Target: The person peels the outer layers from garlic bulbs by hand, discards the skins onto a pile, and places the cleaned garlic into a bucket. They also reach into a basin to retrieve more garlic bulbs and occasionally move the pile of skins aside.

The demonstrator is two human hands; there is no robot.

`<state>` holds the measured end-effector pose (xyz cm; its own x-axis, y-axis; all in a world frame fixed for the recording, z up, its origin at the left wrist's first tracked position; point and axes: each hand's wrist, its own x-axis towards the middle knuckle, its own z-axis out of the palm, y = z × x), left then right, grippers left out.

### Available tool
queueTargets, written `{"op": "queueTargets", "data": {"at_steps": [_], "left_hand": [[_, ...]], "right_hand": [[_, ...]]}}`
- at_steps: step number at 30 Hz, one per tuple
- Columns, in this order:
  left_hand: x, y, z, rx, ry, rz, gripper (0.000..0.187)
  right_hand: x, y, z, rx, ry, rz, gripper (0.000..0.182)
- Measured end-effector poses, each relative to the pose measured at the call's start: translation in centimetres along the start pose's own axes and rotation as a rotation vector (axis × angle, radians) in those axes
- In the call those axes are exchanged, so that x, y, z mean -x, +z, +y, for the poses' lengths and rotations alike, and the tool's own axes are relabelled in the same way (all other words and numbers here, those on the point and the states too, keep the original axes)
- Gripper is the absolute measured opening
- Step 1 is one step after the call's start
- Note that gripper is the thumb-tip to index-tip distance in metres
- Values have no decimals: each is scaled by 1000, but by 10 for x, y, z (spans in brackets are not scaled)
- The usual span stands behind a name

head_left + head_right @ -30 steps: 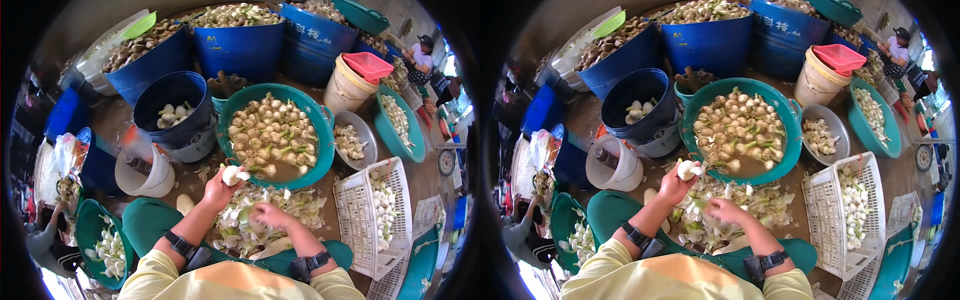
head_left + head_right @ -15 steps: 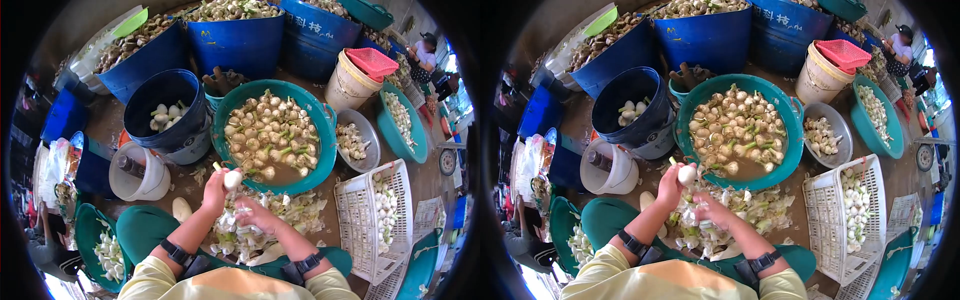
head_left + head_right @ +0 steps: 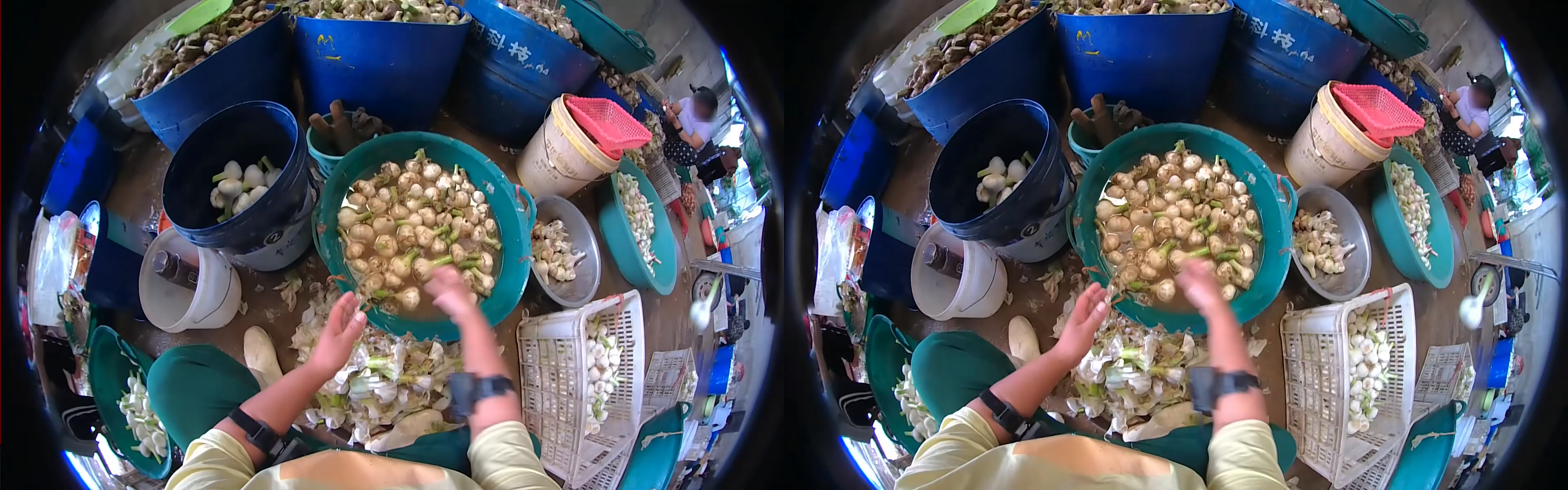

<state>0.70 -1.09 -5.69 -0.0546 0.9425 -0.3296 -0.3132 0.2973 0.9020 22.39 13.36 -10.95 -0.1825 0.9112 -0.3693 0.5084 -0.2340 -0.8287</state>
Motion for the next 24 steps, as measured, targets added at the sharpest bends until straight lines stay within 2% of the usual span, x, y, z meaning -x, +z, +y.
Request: {"op": "queueTargets", "data": {"at_steps": [1, 2, 4, 6, 7, 8, 9, 11, 12, 14, 15, 17, 18, 19, 22, 24], "left_hand": [[1, 3, -2, 8, -20, -8, 58], [3, 5, 0, 16, -33, -29, 58], [6, 6, 1, 33, -29, -47, 56], [8, 4, 7, 56, -56, -32, 55], [9, 3, 10, 62, -77, -28, 54], [11, 0, 9, 62, -76, -29, 54], [10, -3, 6, 73, -79, -21, 55], [4, -7, -3, 91, -80, -24, 56], [3, -9, -12, -66, -58, -74, 59], [15, 0, -2, -413, 28, -124, 70], [22, 6, 2, -411, 25, -132, 70], [34, 16, 6, -795, 395, -109, 69], [37, 17, 8, -816, 541, -105, 61], [40, 16, 7, -822, 540, -112, 61], [45, 11, -2, -927, 744, -101, 49], [52, 13, 0, -861, 696, -117, 51]], "right_hand": [[-5, 29, 2, 409, -18, -205, 45], [-9, 60, 10, 747, -80, -210, 52], [-20, 78, 31, 739, 67, -263, 50], [-27, 66, 45, 801, 138, -179, 46], [-30, 48, 33, 906, 296, -382, 40], [-24, 34, 24, 1136, 237, -369, 35], [-14, 28, 38, 1262, 39, -114, 29], [20, 4, 1, 1224, -179, -60, 25], [34, 1, -6, 1230, -169, -60, 25], [60, 0, -17, 693, -165, -22, 24], [79, 6, -31, 694, -157, -19, 24], [114, 31, -58, -459, 207, -140, 20], [123, 44, -57, -565, 186, -144, 17], [131, 55, -55, -672, 164, -150, 14], [135, 77, -36, -683, 141, -38, 11], [146, 75, -48, -693, 131, 13, 9]]}}
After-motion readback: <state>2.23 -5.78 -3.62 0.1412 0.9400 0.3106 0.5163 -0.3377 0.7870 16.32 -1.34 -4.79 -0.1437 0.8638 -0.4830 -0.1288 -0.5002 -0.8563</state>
